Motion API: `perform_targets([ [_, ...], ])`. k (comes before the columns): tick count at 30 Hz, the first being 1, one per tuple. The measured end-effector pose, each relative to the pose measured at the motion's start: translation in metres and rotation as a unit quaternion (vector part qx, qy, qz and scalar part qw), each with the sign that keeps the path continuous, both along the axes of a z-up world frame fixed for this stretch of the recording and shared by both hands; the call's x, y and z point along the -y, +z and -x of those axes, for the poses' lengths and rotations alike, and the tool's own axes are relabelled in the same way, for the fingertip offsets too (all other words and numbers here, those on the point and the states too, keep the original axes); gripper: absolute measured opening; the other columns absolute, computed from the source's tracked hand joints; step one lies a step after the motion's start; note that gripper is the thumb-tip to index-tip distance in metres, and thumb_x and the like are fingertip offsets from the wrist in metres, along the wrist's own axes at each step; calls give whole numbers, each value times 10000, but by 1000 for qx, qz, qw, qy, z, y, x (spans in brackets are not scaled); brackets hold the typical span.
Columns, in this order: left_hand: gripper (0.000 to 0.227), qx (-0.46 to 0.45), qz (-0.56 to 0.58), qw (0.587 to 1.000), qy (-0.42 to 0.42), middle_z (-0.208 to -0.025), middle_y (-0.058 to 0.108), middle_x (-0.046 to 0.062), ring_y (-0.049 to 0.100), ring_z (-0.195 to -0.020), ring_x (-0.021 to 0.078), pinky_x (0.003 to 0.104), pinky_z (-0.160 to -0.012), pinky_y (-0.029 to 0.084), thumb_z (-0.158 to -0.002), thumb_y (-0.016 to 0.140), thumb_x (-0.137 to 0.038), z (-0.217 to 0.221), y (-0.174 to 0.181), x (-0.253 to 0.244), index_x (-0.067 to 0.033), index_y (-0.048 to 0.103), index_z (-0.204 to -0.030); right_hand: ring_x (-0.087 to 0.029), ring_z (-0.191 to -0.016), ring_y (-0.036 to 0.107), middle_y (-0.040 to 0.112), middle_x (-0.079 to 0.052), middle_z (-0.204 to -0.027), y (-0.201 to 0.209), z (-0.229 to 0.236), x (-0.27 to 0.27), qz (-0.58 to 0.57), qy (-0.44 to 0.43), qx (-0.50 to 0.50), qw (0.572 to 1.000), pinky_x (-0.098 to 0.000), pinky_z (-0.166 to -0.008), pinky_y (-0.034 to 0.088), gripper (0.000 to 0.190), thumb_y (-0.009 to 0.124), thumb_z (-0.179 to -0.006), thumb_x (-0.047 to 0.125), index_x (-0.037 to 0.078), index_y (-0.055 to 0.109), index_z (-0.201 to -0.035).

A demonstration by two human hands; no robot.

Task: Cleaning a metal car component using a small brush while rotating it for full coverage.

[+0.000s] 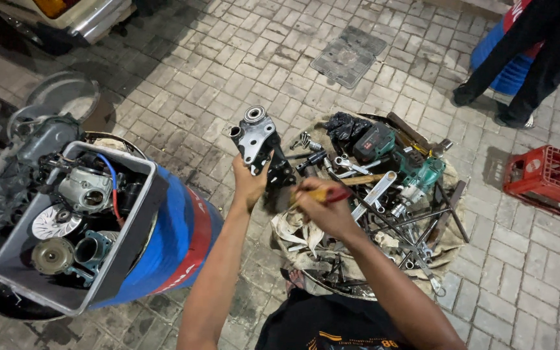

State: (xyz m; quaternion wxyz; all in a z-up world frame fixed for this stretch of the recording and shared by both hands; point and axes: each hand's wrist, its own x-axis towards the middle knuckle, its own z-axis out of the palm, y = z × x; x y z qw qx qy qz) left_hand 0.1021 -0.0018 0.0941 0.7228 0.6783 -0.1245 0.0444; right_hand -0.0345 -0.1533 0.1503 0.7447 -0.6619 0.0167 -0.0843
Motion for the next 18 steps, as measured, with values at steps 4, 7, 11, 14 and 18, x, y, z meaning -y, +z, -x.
perform_targets([
  [4,285,-28,5,1000,8,-886,746,128,639,-815,161,401,-750,554,-890,824,-239,11,41,14,9,747,-1008,-160,-463,628,669,-193,-660,20,1,-5,65,-97,15,993,-276,-404,520,177,661,-896,69,-46,747,-999],
  [7,242,-69,-2,998,-10,-859,737,78,640,-820,148,352,-763,556,-837,861,-191,2,16,12,-29,758,-984,-157,-427,636,664,-145,-596,12,1,3,39,1,5,999,-269,-397,545,134,669,-845,25,-53,748,-918],
  [11,159,-39,-11,998,-38,-760,717,22,588,-753,68,278,-700,537,-791,878,-131,1,29,16,-92,752,-879,-212,-395,615,627,-209,-579,8,5,-2,49,-99,-67,992,-298,-358,499,141,669,-918,65,-64,703,-963],
  [14,153,-26,-4,999,-40,-743,695,17,571,-751,76,283,-699,525,-785,873,-114,-2,12,22,-92,742,-860,-220,-467,658,644,-197,-646,9,8,-5,51,-99,-88,990,-316,-387,554,195,721,-910,99,-66,727,-1014],
  [18,173,-30,57,998,-24,-774,700,3,585,-771,74,276,-736,533,-808,872,-136,15,38,19,-81,729,-889,-208,-457,661,666,-187,-623,-7,7,-6,62,-113,-33,991,-263,-411,518,119,639,-953,59,-36,696,-909],
])
